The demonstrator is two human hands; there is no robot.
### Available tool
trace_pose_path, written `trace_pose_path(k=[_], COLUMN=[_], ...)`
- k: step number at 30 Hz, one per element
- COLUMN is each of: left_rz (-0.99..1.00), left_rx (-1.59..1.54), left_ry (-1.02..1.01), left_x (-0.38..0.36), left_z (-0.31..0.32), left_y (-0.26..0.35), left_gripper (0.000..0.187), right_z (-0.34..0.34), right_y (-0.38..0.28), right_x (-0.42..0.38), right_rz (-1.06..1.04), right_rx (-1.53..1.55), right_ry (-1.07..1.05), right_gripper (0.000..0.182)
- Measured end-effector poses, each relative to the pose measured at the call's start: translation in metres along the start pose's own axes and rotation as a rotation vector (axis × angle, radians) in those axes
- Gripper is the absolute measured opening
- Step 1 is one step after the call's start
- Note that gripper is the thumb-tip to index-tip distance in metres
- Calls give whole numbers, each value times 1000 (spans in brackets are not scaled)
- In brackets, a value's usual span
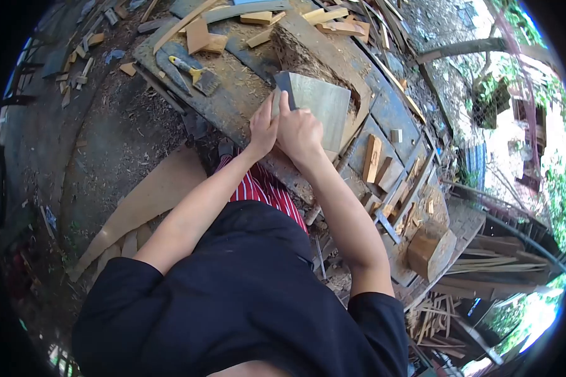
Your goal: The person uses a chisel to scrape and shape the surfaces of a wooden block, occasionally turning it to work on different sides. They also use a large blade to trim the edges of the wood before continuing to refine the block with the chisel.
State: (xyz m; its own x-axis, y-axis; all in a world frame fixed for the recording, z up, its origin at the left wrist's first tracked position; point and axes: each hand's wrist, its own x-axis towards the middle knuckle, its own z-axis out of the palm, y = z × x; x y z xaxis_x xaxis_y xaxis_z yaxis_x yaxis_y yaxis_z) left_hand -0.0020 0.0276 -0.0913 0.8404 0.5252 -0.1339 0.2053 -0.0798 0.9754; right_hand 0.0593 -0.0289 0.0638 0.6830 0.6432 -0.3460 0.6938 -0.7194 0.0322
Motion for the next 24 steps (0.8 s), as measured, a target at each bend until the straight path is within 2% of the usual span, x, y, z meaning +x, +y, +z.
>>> trace_pose_path(k=[2,5,11,15,20,24], left_rz=[56,-6,47,19,41,56], left_rx=[10,82,90,79,81,105], left_ry=[7,14,31,44,27,68], left_x=[-3,0,-2,2,-2,-2], left_z=[2,0,0,1,-4,-1], left_y=[-3,-4,-8,-1,1,2], left_gripper=[69,67,68,69,70,68], right_z=[4,-5,7,-12,-1,-13], right_y=[-3,-10,-2,-7,0,2], right_x=[0,-19,26,-22,13,-7], right_rz=[7,-22,34,-19,6,-38], right_rx=[-69,-102,-69,-122,-112,-49], right_ry=[29,-54,5,-90,34,-47], right_gripper=[59,57,58,57,56,55])
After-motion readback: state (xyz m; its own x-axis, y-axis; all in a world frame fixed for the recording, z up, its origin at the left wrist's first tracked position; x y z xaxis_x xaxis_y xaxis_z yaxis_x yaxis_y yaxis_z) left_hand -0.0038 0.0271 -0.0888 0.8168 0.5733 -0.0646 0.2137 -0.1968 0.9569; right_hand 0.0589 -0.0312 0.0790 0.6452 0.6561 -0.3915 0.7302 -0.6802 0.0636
